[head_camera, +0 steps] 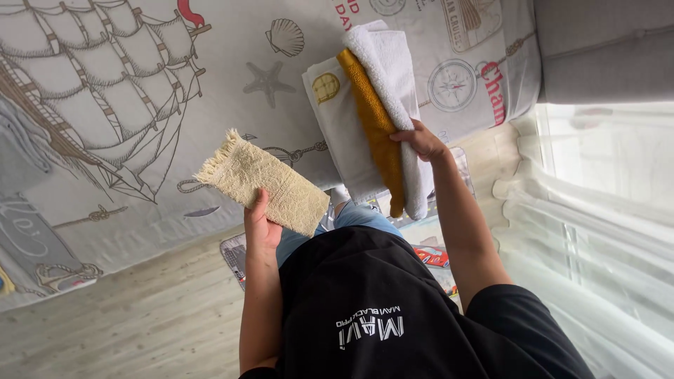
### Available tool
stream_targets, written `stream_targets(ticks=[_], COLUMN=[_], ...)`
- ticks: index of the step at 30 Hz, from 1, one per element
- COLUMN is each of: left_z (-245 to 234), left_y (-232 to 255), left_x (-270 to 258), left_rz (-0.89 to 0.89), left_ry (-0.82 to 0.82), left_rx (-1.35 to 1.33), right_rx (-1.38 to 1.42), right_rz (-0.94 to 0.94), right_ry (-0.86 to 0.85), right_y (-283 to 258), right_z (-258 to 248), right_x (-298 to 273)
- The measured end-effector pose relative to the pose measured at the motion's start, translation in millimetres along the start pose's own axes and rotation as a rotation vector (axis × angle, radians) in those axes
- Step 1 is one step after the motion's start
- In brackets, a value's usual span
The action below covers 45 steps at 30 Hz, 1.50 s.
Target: The recorder tidies a home by putting away a suitcase, organizing towels and cloths, and folding pants on a bed.
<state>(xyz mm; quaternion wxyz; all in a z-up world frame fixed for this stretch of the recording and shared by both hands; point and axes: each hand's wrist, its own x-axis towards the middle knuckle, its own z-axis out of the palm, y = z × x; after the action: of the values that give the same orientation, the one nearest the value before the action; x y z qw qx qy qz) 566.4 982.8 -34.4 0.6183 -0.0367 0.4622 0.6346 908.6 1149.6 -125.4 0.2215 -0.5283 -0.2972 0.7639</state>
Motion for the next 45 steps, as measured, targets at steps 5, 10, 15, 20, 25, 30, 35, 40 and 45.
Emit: stream_targets(ticks=[5, 10, 15, 20, 25, 30, 35, 40, 45], left_z=[2.5, 13.0, 10.2, -20.5, -72.0, -146.3, -240.1, -363.1, -452.1], left_y=[-9.3, -12.6, -10.1, -2.9, 15.5, 38.2, 71.3, 118.6, 168.2], left_x=[-1.9, -9.9, -28.2, -52.0, -88.9, -141.7, -210.5, -284.3, -328.7], left_rz=[-0.007, 0.008, 0.047, 0.123, 0.272, 0.325, 0.383, 0.588, 0.714], left_ry=[0.027, 0.032, 0.066, 0.115, 0.113, 0.251, 0.285, 0.290, 0.417], left_rx=[-0.030, -0.022, -0.033, -0.097, -0.228, -0.341, -0.458, -0.563, -0.717], right_rx=[0.062, -0.082, -0.395, -1.167, -1.516, -1.064, -0.765, -0.840, -1.053], right_rz=[0.113, 0.023, 0.020, -0.414, -0.598, -0.100, 0.057, 0.255, 0.212], right_ry=[0.053, -0.034, -0.086, 0.067, 0.049, -0.493, -1.057, -1.214, -1.200], right_y=[1.6, 1.3, -2.0, 46.0, 61.2, 54.7, 102.6, 185.5, 226.6], right_z=[-10.0, -1.7, 48.9, 105.0, 203.4, 349.1, 496.3, 612.3, 715.8], right_x=[2.3, 2.0, -12.4, -12.9, -43.5, -102.4, -142.2, -170.0, -177.4])
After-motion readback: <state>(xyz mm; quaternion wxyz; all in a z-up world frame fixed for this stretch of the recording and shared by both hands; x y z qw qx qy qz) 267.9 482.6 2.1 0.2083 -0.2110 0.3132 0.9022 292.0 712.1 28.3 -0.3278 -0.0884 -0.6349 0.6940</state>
